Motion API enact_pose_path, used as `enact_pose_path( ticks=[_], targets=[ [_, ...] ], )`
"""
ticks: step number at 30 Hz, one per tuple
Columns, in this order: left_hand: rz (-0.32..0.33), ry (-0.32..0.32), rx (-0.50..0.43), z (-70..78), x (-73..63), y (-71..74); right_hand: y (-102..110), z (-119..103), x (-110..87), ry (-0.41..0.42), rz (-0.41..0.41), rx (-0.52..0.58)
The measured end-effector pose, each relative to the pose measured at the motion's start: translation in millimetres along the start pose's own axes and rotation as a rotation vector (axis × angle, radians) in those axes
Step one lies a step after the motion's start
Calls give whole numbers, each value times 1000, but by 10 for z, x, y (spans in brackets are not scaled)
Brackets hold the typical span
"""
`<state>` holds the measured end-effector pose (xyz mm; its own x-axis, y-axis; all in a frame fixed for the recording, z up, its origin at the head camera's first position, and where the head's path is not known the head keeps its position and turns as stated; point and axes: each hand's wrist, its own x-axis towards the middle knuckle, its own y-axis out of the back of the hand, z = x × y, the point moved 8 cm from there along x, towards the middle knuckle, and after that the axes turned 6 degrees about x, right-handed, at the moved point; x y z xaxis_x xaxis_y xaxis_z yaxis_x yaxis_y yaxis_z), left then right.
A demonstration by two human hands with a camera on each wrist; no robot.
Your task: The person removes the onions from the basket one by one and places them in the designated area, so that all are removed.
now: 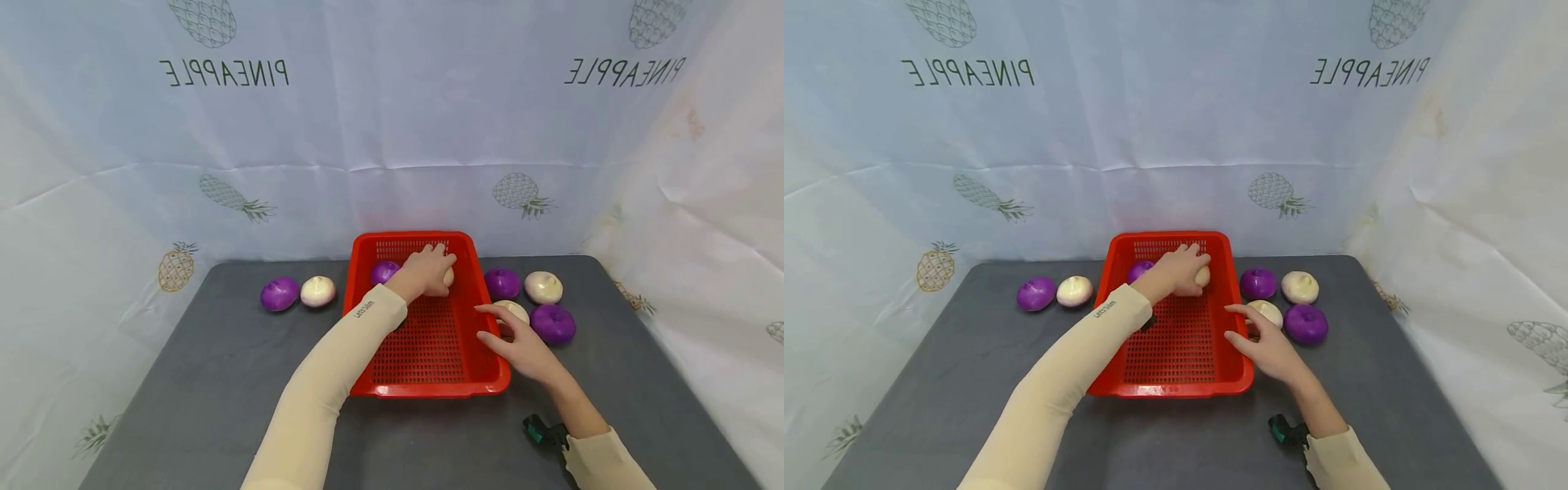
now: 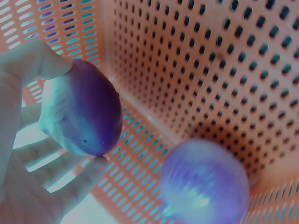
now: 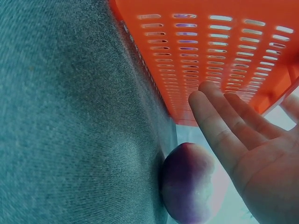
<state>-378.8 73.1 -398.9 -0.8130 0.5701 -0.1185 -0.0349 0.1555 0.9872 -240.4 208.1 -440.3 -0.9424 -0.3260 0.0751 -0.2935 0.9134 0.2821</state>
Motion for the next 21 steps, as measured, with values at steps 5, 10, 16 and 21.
enact_pose_path(
  ticks=[5,10,16,21],
  targets=[
    [11,-12,51,5,-97,154,11,1,3,0,3,-4],
    [32,-31,80,23,-253,326,9,9,2,-8,-1,5],
    [65,-46,100,-17,-449,474,3,7,1,-12,-5,10],
    [68,-77,107,-54,-616,548,3,7,3,-7,0,16]
  ],
)
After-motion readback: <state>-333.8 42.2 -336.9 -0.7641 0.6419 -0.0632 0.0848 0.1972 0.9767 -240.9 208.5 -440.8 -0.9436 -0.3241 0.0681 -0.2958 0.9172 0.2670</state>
